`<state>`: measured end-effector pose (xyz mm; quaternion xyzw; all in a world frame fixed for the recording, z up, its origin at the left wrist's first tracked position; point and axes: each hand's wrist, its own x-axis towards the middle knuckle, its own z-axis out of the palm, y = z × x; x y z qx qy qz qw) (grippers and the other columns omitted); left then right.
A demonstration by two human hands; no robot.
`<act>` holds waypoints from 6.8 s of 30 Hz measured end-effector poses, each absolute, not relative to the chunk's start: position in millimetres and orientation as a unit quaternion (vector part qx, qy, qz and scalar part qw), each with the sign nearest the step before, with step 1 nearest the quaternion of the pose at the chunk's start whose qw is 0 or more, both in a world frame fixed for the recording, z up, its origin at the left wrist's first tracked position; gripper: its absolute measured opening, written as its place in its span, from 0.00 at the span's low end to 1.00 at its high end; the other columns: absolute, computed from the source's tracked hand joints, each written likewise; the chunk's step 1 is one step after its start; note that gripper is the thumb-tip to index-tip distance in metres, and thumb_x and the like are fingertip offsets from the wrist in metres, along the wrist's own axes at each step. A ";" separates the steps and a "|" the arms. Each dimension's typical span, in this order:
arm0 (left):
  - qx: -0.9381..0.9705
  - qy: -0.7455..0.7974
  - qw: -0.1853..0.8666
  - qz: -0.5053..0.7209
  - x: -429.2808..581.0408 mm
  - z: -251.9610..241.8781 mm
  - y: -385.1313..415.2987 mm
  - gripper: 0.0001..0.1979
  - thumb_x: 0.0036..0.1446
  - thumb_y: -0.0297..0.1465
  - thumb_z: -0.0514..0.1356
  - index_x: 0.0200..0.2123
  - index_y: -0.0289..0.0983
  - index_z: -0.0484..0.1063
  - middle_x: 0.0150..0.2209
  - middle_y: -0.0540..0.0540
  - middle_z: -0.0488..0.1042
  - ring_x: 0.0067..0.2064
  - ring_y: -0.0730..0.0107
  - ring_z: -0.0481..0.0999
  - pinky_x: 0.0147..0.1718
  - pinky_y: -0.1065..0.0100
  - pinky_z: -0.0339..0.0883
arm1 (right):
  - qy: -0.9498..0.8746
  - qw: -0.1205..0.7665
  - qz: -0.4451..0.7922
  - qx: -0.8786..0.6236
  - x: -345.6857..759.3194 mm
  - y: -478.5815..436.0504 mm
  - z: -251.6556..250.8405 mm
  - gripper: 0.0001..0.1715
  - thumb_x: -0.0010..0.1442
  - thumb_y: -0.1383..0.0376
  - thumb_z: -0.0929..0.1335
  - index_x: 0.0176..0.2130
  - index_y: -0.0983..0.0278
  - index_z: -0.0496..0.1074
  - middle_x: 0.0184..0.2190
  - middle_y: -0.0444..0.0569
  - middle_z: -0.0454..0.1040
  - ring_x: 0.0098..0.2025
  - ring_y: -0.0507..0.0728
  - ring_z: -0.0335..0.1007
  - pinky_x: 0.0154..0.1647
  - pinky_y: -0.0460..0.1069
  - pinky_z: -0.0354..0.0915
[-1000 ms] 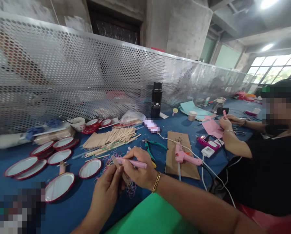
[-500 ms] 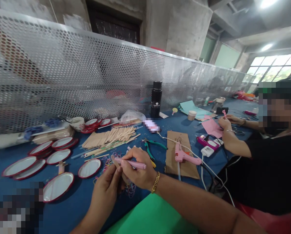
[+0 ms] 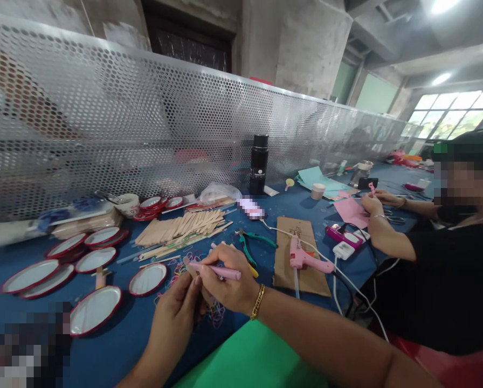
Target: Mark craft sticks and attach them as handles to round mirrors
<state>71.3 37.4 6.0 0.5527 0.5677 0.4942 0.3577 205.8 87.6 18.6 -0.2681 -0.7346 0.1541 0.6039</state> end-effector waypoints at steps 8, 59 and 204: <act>0.552 0.569 0.356 0.494 70.0 2.8 38.6 0.28 0.54 0.61 0.57 0.28 0.40 0.70 0.17 0.53 0.69 0.18 0.70 0.64 0.17 0.71 0.57 | -0.728 0.608 0.154 -0.275 205.7 87.2 19.2 0.08 0.63 0.61 0.68 0.32 0.60 0.71 0.28 0.44 0.78 0.31 0.53 0.74 0.39 0.50 0.66; 0.536 0.570 0.370 0.501 72.9 7.2 37.5 0.27 0.52 0.60 0.59 0.27 0.41 0.68 0.16 0.52 0.69 0.18 0.70 0.63 0.16 0.70 0.56 | -0.738 0.577 0.174 -0.303 207.5 88.0 18.0 0.10 0.64 0.58 0.67 0.33 0.60 0.71 0.29 0.45 0.77 0.31 0.54 0.74 0.39 0.50 0.68; 0.549 0.567 0.379 0.482 75.2 11.3 36.0 0.27 0.52 0.60 0.58 0.28 0.41 0.68 0.15 0.54 0.67 0.17 0.70 0.62 0.16 0.71 0.56 | -0.722 0.597 0.207 -0.283 206.3 87.7 19.9 0.12 0.65 0.56 0.68 0.33 0.60 0.71 0.28 0.44 0.77 0.29 0.53 0.74 0.35 0.48 0.67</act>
